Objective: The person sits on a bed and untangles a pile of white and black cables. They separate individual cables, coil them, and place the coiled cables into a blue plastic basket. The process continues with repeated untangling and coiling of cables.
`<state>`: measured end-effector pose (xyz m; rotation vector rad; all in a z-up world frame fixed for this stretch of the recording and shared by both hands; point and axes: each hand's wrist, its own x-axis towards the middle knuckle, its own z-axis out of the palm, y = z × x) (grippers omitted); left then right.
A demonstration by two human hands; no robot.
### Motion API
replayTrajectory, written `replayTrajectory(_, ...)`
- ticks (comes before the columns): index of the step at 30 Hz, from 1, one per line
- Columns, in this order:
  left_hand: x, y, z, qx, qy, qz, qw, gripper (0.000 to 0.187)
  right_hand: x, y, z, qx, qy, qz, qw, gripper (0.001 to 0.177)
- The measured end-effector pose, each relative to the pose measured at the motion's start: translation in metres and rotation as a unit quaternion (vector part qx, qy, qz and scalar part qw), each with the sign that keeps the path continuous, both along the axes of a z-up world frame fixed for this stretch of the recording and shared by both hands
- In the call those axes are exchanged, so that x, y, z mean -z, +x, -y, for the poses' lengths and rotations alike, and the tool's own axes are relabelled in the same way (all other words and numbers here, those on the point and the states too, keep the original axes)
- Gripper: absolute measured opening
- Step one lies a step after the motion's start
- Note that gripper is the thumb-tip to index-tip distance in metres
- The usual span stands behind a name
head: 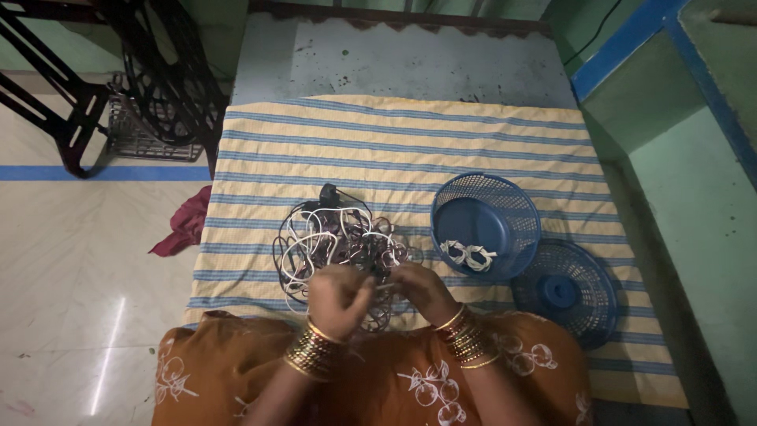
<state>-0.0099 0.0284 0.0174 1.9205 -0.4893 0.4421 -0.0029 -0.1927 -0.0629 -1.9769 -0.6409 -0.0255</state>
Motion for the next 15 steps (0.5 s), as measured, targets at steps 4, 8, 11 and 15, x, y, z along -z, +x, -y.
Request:
replayTrajectory(4, 0.019, 0.000, -0.017, 0.011, -0.121, 0.054, 0.991, 0.034, -0.008, 0.008, -0.005, 0.031, -0.119, 0.203, 0.971, 0.011)
replayTrajectory(8, 0.033, 0.010, -0.025, -0.027, -0.379, 0.058, 0.923, 0.049, -0.014, 0.009, -0.002, 0.113, -0.122, 0.164, 0.972, 0.008)
replayTrajectory(11, 0.024, 0.007, -0.036, -0.052, -0.432, 0.056, 0.899, 0.042, -0.014, 0.008, -0.003, 0.115, -0.150, 0.129, 0.974, 0.006)
replayTrajectory(15, -0.003, 0.009, -0.049, -0.259, -0.141, 0.233, 0.927, 0.019, -0.004, 0.009, -0.007, 0.159, -0.221, 0.134, 0.953, 0.006)
